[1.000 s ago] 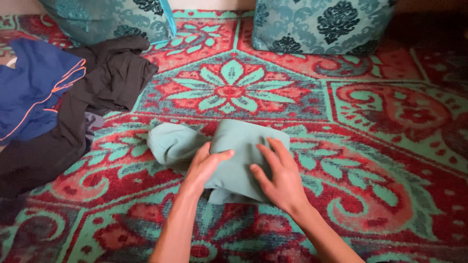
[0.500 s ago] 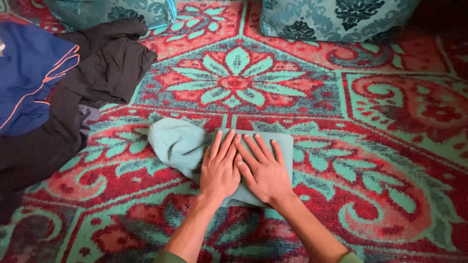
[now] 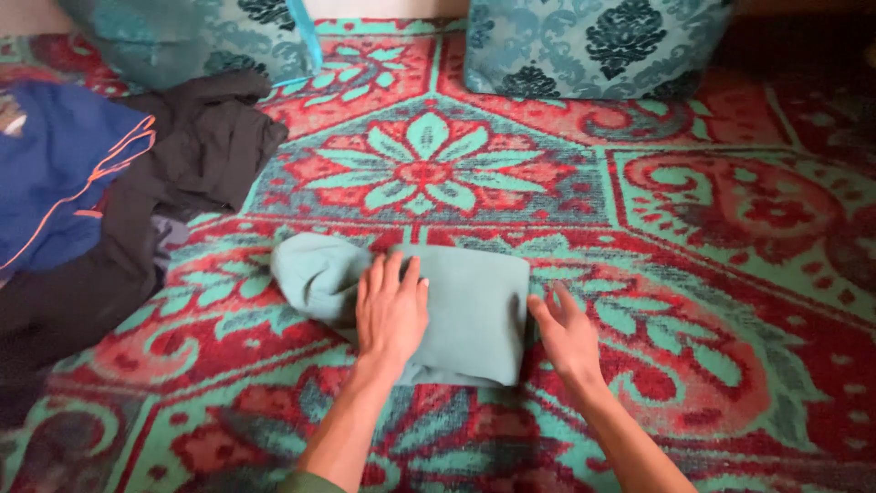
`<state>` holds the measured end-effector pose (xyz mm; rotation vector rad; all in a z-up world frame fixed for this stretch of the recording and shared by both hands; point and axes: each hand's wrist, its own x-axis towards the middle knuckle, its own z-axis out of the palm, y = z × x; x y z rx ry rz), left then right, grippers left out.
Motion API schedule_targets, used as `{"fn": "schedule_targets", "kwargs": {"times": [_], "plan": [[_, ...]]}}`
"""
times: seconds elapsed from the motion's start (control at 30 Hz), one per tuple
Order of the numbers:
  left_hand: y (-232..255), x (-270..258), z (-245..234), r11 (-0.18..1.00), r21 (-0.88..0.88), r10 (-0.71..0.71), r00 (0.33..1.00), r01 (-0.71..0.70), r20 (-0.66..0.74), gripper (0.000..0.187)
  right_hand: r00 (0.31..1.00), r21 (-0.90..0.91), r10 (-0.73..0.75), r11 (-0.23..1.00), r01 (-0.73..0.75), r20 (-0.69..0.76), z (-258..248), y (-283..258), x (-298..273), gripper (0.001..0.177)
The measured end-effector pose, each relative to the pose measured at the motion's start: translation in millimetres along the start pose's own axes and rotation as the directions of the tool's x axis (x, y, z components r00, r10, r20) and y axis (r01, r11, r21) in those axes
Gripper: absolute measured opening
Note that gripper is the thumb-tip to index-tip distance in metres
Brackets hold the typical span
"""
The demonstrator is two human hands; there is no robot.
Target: Folding a jacket and a hoodie on the floor and placing them in a wardrobe.
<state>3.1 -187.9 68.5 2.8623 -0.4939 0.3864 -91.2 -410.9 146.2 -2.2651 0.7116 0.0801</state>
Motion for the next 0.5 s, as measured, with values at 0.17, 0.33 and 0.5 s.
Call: {"fn": "schedule_targets", "kwargs": {"times": [0.17, 0.33, 0.5], "plan": [[38.1, -27.3, -21.5, 0.964, -0.175, -0.21, 0.977, 0.2, -0.041, 0.012, 0.876, 0.704, 0.162, 0.537, -0.465, 0.455, 36.2, 14.5, 11.9, 0.077], [8.1, -8.9, -89.8, 0.57, -0.394, -0.473, 0.68, 0.721, 0.56, 0.077, 0.894, 0.723, 0.057, 0.566, -0.396, 0.444, 39.3, -43.8, -7.4, 0.074], [-17.5, -33.0, -178.9, -0.316, -0.596, -0.325, 0.506, 0.738, 0.799, 0.118, 0.923, 0.636, -0.338, 0.757, 0.151, 0.182, 33.5, -95.7, -68.7, 0.037]]}}
